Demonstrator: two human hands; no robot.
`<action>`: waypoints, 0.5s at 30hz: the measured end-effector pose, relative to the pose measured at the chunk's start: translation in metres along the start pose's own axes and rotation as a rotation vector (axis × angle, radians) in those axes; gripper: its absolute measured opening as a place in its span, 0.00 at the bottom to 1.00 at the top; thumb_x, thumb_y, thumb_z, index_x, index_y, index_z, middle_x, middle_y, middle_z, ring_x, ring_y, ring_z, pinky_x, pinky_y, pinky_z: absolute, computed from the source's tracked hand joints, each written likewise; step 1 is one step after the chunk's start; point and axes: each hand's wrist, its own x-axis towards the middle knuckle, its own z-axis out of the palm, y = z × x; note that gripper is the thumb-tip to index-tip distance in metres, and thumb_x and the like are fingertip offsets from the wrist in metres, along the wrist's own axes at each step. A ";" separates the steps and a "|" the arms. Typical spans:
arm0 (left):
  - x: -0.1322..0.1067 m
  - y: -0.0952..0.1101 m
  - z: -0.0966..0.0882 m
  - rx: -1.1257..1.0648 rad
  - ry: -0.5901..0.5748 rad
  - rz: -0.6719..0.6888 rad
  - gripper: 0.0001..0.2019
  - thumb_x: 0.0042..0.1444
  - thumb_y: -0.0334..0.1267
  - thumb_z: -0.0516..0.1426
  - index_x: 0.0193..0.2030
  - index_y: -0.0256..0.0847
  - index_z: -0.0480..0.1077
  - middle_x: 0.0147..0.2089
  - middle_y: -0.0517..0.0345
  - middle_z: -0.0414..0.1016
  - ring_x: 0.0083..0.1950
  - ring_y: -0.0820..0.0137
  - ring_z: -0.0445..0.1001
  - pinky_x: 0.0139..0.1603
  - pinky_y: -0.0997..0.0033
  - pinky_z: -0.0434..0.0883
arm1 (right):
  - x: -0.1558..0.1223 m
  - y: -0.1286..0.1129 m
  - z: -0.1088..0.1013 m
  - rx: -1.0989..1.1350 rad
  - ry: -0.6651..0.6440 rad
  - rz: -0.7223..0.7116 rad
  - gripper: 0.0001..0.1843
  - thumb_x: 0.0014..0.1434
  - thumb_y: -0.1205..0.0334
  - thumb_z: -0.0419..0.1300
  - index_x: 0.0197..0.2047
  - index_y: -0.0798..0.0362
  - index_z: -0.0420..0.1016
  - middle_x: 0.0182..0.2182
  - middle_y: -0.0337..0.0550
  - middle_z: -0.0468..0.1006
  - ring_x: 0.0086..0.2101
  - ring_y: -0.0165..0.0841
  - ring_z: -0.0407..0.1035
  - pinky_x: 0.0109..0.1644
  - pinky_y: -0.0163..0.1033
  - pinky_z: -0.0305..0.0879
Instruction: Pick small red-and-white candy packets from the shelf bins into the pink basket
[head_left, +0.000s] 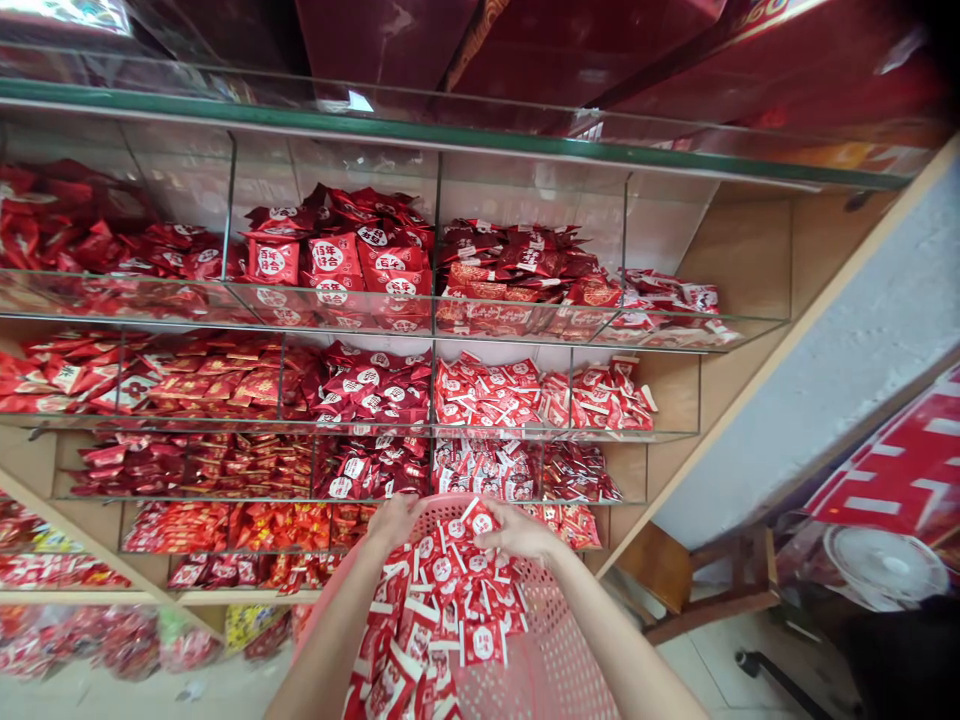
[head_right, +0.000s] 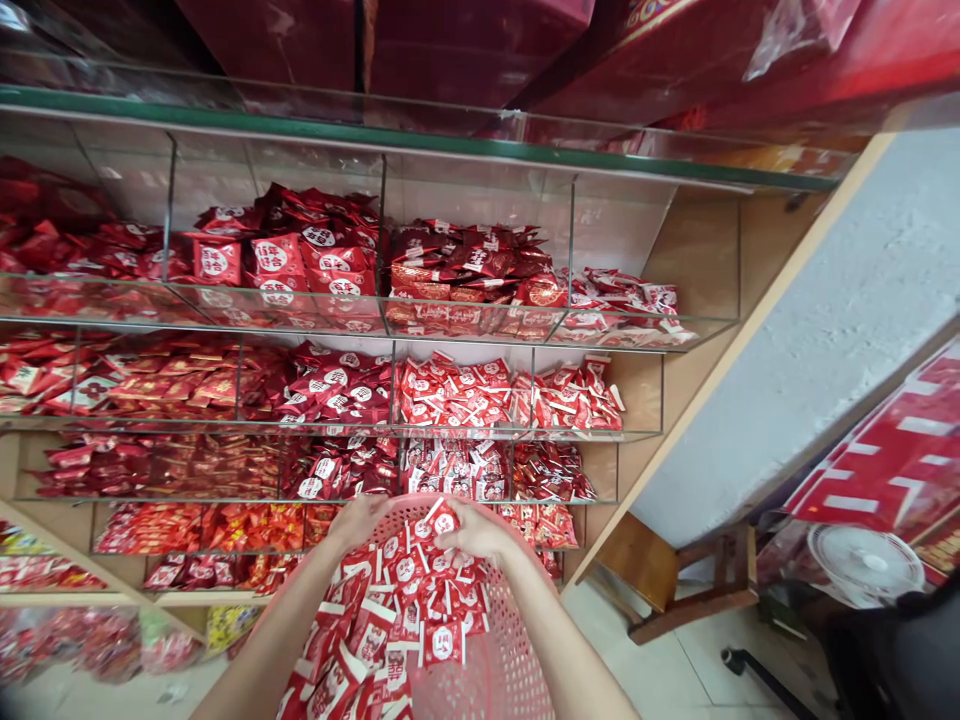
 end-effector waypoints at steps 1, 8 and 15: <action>0.001 -0.001 0.001 0.006 0.009 0.016 0.24 0.54 0.55 0.45 0.46 0.41 0.70 0.47 0.53 0.74 0.50 0.63 0.69 0.44 0.73 0.63 | 0.001 0.003 -0.001 -0.031 0.008 0.014 0.28 0.39 0.65 0.66 0.43 0.52 0.59 0.30 0.35 0.71 0.19 0.25 0.67 0.17 0.29 0.63; -0.003 0.000 0.001 0.049 0.032 0.020 0.22 0.55 0.54 0.44 0.44 0.44 0.71 0.45 0.54 0.75 0.47 0.64 0.71 0.41 0.74 0.63 | 0.008 0.015 -0.008 -0.057 -0.105 0.075 0.24 0.41 0.60 0.65 0.39 0.54 0.59 0.27 0.35 0.72 0.18 0.24 0.67 0.18 0.27 0.64; -0.006 0.005 -0.002 0.052 0.029 -0.001 0.22 0.55 0.54 0.44 0.45 0.44 0.70 0.46 0.54 0.74 0.49 0.63 0.70 0.42 0.74 0.63 | 0.008 0.016 -0.012 -0.086 -0.098 0.115 0.24 0.42 0.57 0.65 0.40 0.54 0.60 0.21 0.31 0.70 0.17 0.22 0.66 0.18 0.25 0.63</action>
